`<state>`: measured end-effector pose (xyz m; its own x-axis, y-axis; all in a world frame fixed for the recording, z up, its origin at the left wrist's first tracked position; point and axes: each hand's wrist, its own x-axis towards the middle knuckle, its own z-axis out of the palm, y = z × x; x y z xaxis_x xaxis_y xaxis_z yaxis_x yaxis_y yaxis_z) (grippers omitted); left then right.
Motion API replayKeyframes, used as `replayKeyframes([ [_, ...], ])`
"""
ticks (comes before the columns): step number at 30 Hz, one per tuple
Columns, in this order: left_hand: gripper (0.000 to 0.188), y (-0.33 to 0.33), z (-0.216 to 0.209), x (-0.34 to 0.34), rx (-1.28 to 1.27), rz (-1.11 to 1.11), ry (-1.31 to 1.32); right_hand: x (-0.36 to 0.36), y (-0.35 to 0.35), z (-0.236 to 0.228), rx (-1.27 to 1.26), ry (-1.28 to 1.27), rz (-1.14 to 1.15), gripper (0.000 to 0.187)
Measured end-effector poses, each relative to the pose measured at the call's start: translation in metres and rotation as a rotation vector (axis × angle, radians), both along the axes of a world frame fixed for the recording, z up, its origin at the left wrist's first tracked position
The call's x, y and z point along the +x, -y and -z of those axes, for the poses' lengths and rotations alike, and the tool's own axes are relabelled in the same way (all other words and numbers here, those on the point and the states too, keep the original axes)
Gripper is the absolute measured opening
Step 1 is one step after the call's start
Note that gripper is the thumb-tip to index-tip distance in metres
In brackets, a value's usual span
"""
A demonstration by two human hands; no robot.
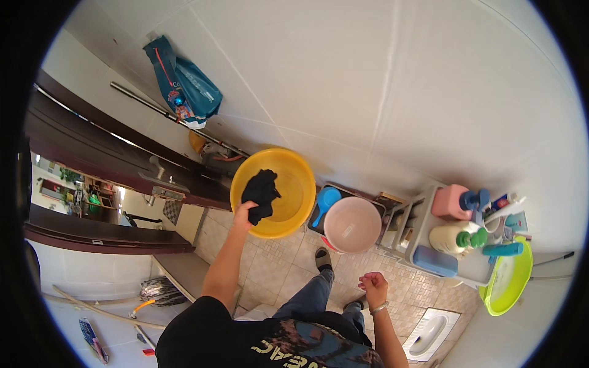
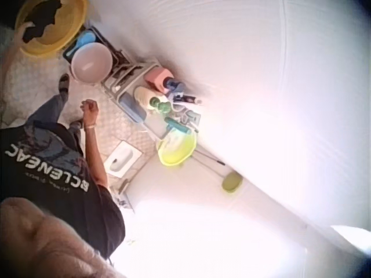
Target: The person hand-washes several pieces of clothing in a green basin filled with soapy water. They scrub and rinse a gray cloth, a black garment, and a yellow cloth, then transfer them to another basin.
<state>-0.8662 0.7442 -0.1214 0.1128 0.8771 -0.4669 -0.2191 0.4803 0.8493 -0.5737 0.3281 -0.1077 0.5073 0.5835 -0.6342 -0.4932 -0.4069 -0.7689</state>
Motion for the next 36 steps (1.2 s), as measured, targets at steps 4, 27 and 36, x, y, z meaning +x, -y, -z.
replayKeyframes([
  [4,0.052,0.052,-0.082,0.001,0.06,0.076,0.248,0.002,0.025,0.013,0.073,-0.04,0.001,0.014],
  [27,0.087,0.588,-0.129,0.43,-0.389,1.581,0.352,0.158,0.384,-0.11,0.563,-0.025,0.832,0.046],
  [36,0.052,0.684,-0.146,0.599,-0.097,1.607,0.372,0.277,0.45,-0.154,0.626,0.427,0.946,0.031],
])
